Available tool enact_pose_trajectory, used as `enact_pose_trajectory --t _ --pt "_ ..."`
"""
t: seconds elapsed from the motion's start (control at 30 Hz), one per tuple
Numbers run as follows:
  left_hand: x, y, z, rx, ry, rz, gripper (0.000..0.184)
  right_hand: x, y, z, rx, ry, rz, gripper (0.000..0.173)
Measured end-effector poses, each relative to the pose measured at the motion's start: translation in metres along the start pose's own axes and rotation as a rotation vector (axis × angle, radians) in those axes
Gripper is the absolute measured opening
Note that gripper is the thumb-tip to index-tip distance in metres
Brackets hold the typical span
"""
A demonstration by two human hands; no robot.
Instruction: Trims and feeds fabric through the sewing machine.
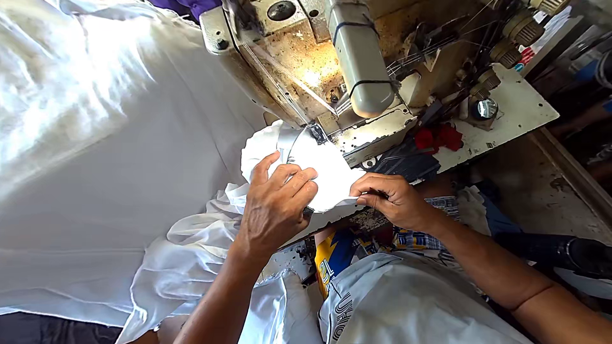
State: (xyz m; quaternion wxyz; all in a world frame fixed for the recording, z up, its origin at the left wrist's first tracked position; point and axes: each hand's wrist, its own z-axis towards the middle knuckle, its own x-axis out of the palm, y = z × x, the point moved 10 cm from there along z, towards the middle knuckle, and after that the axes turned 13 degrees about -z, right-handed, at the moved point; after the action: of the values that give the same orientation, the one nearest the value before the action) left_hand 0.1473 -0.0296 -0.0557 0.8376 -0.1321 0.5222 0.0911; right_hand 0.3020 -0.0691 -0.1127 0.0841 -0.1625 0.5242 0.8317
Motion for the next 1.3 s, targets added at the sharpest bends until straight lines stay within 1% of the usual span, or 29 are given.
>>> enact_pose_trajectory --t 0.2,0.4,0.47,0.5,0.57,0.6,0.63,0.67,0.73,0.8,0.87,0.97,1.0,1.07,1.1,1.2,1.3 --pt "-0.001 0.008 0.004 0.002 0.027 -0.001 0.013 -0.001 -0.007 0.003 0.032 -0.028 0.012 0.008" --pt "-0.003 0.031 0.012 0.000 0.072 -0.010 0.017 0.000 -0.015 0.022 0.044 -0.081 -0.002 0.007" --pt "-0.007 0.041 0.013 -0.042 0.088 -0.047 0.016 0.001 -0.017 0.031 0.041 -0.098 0.026 0.008" --pt "-0.010 0.044 0.013 -0.084 0.103 -0.079 0.020 0.001 -0.018 0.035 0.036 -0.102 0.049 0.008" --pt "-0.021 0.043 0.012 -0.143 0.116 -0.133 0.036 0.001 -0.020 0.041 0.019 -0.112 0.091 0.009" --pt "-0.028 0.038 0.011 -0.152 0.113 -0.144 0.038 0.000 -0.019 0.044 0.006 -0.114 0.102 0.009" --pt "-0.035 0.031 0.009 -0.145 0.102 -0.150 0.034 0.000 -0.018 0.047 -0.010 -0.111 0.100 0.009" --pt "-0.040 0.021 0.008 -0.121 0.086 -0.157 0.027 0.000 -0.017 0.048 -0.032 -0.101 0.081 0.009" --pt "-0.040 -0.002 0.008 -0.068 0.069 -0.176 0.016 0.003 -0.011 0.047 -0.086 -0.034 -0.025 0.010" --pt "-0.031 -0.018 0.010 -0.017 0.065 -0.232 0.011 0.007 0.000 0.041 -0.152 0.052 -0.118 0.011" --pt "-0.018 -0.024 0.008 0.034 0.040 -0.311 0.010 0.008 0.011 0.031 -0.207 0.087 -0.144 0.011" --pt "-0.002 -0.018 0.002 0.067 -0.055 -0.331 0.012 0.002 0.015 0.018 -0.203 0.032 -0.139 0.009" --pt "0.004 -0.013 0.001 0.052 -0.062 -0.272 0.015 -0.001 0.014 0.015 -0.188 0.007 -0.129 0.009" --pt "0.015 0.003 -0.001 -0.007 -0.030 -0.140 0.032 -0.006 0.012 0.009 -0.151 -0.035 -0.112 0.009" --pt "0.017 0.009 -0.003 -0.033 -0.031 -0.097 0.033 -0.008 0.010 0.007 -0.136 -0.050 -0.109 0.008" --pt "0.011 0.012 -0.003 -0.062 -0.053 -0.029 0.017 -0.010 0.007 0.002 -0.091 -0.067 -0.107 0.008" --pt "0.007 0.009 0.000 -0.093 -0.032 -0.016 0.015 -0.010 0.005 0.002 -0.072 -0.071 -0.082 0.007"
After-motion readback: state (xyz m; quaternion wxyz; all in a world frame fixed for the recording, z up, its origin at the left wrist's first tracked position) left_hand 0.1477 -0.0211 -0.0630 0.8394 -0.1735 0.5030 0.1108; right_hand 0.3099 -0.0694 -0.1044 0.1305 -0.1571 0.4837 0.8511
